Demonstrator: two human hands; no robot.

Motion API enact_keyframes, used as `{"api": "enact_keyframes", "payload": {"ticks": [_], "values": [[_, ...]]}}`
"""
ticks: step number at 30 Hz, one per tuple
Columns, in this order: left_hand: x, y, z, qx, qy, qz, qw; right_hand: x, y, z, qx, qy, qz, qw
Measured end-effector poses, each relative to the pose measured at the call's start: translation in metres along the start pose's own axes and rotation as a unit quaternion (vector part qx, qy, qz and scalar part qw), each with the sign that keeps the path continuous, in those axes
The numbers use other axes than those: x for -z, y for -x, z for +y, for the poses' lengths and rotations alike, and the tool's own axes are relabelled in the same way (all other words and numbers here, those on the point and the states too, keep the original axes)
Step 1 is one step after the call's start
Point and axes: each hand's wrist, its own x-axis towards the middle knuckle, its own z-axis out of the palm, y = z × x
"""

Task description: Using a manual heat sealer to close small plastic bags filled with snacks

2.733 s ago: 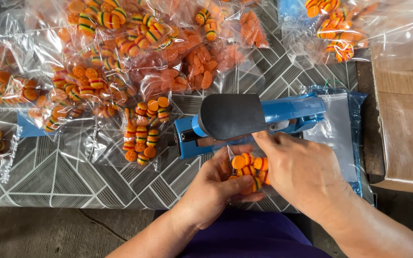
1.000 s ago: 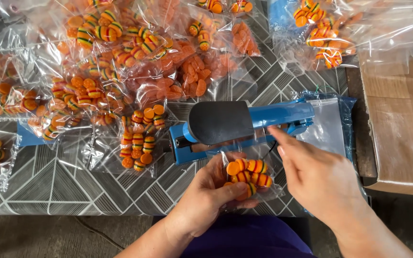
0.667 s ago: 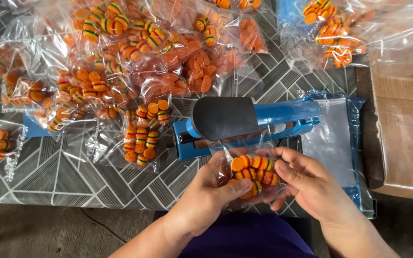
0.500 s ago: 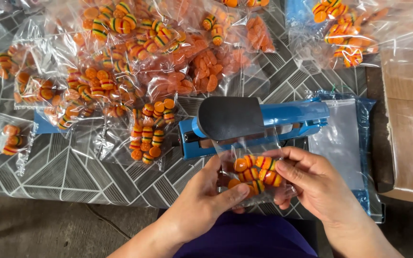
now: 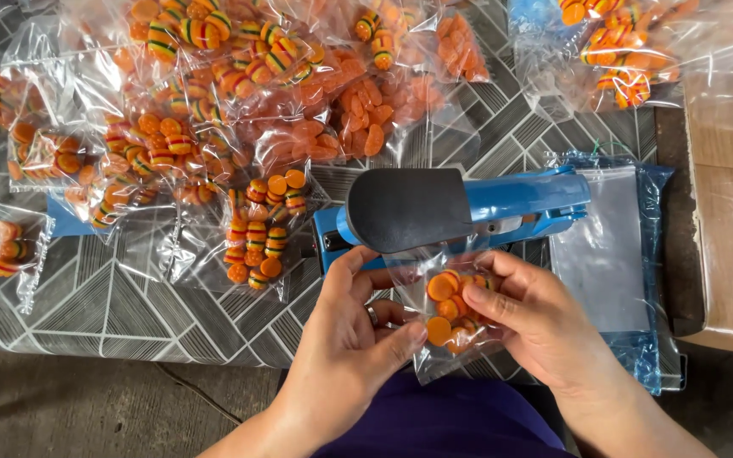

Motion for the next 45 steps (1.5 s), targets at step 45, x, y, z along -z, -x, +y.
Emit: {"api": "enact_keyframes", "payload": {"ticks": [45], "values": [[-0.025, -0.024, 0.042, -0.092, -0.176, -0.027, 0.98, 0.011, -0.002, 0.008, 0.043, -0.04, -0.033, 0.998]]}}
